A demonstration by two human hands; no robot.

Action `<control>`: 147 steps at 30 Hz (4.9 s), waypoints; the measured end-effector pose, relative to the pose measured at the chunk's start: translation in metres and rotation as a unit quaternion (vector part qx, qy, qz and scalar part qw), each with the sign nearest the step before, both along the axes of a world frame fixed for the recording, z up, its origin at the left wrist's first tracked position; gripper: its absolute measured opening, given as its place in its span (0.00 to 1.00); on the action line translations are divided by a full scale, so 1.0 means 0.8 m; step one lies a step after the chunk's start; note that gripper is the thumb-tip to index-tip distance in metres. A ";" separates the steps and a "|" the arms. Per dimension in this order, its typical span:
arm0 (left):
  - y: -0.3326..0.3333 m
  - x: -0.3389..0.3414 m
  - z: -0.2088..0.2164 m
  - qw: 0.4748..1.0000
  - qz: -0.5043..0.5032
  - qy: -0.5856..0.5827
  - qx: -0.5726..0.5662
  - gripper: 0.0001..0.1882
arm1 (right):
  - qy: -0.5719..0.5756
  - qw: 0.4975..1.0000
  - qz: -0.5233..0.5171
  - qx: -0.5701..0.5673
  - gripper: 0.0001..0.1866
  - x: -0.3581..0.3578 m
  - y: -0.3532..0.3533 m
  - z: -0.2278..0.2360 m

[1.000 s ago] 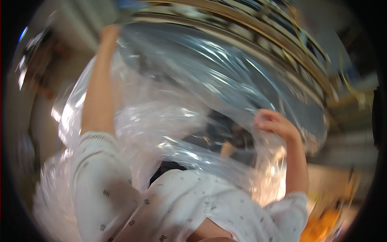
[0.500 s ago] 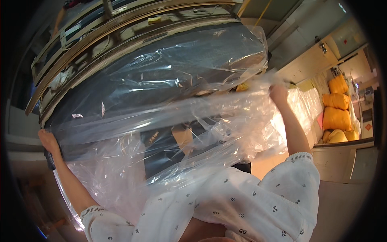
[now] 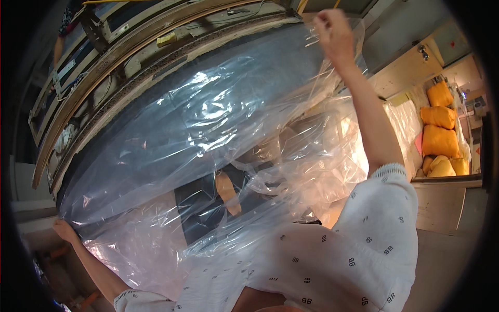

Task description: Wrapping a large dark object with clear plastic film in a workshop setting.

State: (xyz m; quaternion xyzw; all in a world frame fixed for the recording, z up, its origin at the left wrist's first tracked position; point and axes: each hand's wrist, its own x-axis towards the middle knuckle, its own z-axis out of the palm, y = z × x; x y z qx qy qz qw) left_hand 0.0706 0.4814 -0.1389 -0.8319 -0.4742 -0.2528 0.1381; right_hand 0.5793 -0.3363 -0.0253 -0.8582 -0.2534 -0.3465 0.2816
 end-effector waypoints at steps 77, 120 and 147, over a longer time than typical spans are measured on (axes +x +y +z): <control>0.000 0.151 0.000 0.985 0.042 -0.164 -0.025 0.11 | 0.101 0.992 -0.029 0.065 0.22 0.224 0.008 -0.095; -0.304 0.051 0.104 0.924 -0.316 -0.194 -0.093 0.07 | 0.174 0.942 0.189 -0.217 0.31 -0.091 0.033 -0.078; -0.274 0.062 0.125 0.771 -0.166 -0.519 -0.328 0.18 | 0.252 0.910 0.168 0.284 0.08 0.058 0.131 -0.030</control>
